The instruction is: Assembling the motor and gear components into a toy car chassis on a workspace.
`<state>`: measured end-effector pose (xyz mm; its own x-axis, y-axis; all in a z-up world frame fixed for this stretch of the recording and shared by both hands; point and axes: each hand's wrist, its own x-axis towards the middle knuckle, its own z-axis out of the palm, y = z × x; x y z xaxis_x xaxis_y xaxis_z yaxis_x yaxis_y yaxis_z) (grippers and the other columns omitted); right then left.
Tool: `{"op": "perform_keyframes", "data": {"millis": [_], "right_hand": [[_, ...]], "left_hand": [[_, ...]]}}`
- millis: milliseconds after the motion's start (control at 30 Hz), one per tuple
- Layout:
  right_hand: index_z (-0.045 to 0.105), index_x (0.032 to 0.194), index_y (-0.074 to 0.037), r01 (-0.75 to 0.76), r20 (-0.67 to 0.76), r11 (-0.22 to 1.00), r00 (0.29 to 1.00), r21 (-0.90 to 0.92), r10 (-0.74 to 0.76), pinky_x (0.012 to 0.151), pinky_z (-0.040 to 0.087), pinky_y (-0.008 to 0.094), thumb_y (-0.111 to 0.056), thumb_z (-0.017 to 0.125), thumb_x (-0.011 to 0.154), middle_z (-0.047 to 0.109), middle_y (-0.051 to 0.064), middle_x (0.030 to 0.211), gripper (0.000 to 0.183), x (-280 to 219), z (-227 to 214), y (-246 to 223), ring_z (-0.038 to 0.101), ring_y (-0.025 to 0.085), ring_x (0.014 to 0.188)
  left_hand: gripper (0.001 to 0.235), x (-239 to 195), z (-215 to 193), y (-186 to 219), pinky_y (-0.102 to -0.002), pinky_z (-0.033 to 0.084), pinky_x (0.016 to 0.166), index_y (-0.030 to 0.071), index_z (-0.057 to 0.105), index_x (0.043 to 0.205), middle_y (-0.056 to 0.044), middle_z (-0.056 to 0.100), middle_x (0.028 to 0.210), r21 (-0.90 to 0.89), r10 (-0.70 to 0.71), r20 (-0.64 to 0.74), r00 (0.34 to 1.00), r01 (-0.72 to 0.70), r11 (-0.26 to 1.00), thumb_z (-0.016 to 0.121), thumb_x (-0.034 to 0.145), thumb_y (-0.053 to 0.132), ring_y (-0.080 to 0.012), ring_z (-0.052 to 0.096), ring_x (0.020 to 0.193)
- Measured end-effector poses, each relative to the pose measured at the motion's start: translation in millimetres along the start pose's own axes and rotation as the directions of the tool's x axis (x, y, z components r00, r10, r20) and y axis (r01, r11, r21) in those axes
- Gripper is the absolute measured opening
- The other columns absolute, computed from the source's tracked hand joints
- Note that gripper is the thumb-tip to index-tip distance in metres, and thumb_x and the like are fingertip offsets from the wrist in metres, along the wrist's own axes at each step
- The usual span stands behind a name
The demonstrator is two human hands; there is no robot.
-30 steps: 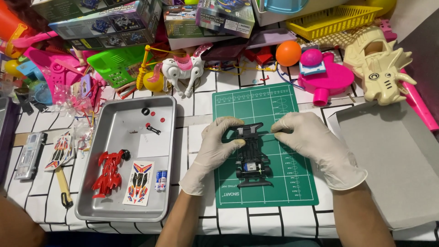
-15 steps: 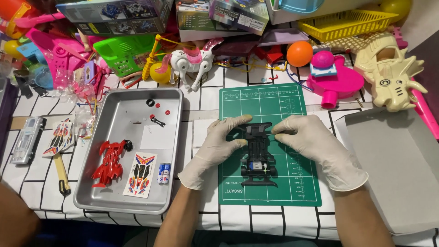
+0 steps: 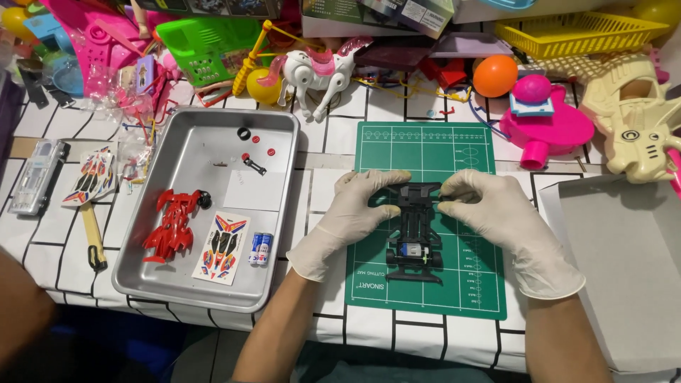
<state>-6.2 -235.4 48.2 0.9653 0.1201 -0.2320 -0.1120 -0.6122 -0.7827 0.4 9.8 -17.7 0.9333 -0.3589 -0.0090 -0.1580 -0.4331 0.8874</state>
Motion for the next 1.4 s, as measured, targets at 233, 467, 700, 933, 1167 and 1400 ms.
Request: {"op": "perform_keyframes", "data": {"millis": [233, 467, 700, 933, 1167, 1400], "right_hand": [[0.080, 0.102, -0.006, -0.011, 0.003, 1.000, 1.000, 0.017, 0.011, 0.085, 0.058, 0.036, -0.001, 0.085, 0.074, 0.081, 0.013, 0.094, 0.029, -2, 1, -1, 0.073, 0.021, 0.089], [0.080, 0.100, -0.007, -0.007, -0.025, 1.000, 1.000, 0.021, 0.007, 0.084, 0.057, 0.037, 0.001, 0.084, 0.075, 0.080, 0.014, 0.095, 0.026, -1, 4, 2, 0.074, 0.022, 0.090], [0.080, 0.094, -0.006, -0.131, -0.030, 0.988, 0.991, 0.080, 0.134, 0.083, 0.056, 0.021, -0.001, 0.085, 0.080, 0.079, 0.004, 0.087, 0.015, -8, 3, -25, 0.071, 0.011, 0.084], [0.079, 0.096, -0.005, -0.111, 0.003, 0.990, 0.994, 0.087, 0.111, 0.085, 0.058, 0.024, -0.001, 0.085, 0.078, 0.079, 0.006, 0.091, 0.019, -2, 4, -13, 0.072, 0.014, 0.086], [0.080, 0.097, -0.006, -0.154, -0.024, 0.982, 0.987, 0.108, 0.158, 0.080, 0.056, 0.024, 0.001, 0.084, 0.079, 0.078, 0.006, 0.090, 0.020, -6, 6, -24, 0.070, 0.014, 0.084], [0.078, 0.102, -0.005, -0.100, 0.017, 0.990, 0.995, 0.101, 0.099, 0.088, 0.059, 0.025, 0.004, 0.084, 0.076, 0.079, 0.008, 0.096, 0.028, 1, 6, -6, 0.074, 0.016, 0.090]], "left_hand": [[0.062, -1, 1, 3, -0.057, 0.010, 0.124, 0.029, 0.063, 0.140, 0.003, 0.071, 0.126, 0.013, 0.027, -0.019, 0.999, -0.027, 1.000, 0.086, 0.083, 0.023, -0.0177, 0.061, 0.122], [0.063, 1, 1, -1, -0.055, 0.010, 0.124, 0.031, 0.062, 0.141, 0.004, 0.070, 0.123, 0.013, 0.033, -0.028, 0.999, -0.033, 0.999, 0.086, 0.083, 0.024, -0.0164, 0.061, 0.121], [0.059, 2, 1, -1, -0.042, 0.025, 0.112, 0.036, 0.064, 0.134, 0.009, 0.074, 0.122, 0.162, 0.095, -0.032, 0.995, -0.089, 0.983, 0.085, 0.081, 0.024, -0.0186, 0.063, 0.119], [0.059, 0, 0, 1, -0.042, 0.022, 0.114, 0.036, 0.063, 0.135, 0.011, 0.073, 0.126, 0.137, 0.106, -0.018, 0.994, -0.102, 0.985, 0.085, 0.082, 0.023, -0.0151, 0.062, 0.122], [0.056, 0, 0, 3, -0.042, 0.021, 0.114, 0.030, 0.064, 0.132, 0.012, 0.071, 0.133, 0.126, 0.095, -0.050, 0.994, -0.088, 0.988, 0.084, 0.081, 0.023, -0.0118, 0.065, 0.121], [0.051, 1, 2, -2, -0.038, 0.021, 0.113, 0.031, 0.066, 0.129, 0.013, 0.074, 0.127, 0.118, 0.078, -0.068, 0.995, -0.070, 0.991, 0.083, 0.082, 0.018, -0.0130, 0.064, 0.119]]}}
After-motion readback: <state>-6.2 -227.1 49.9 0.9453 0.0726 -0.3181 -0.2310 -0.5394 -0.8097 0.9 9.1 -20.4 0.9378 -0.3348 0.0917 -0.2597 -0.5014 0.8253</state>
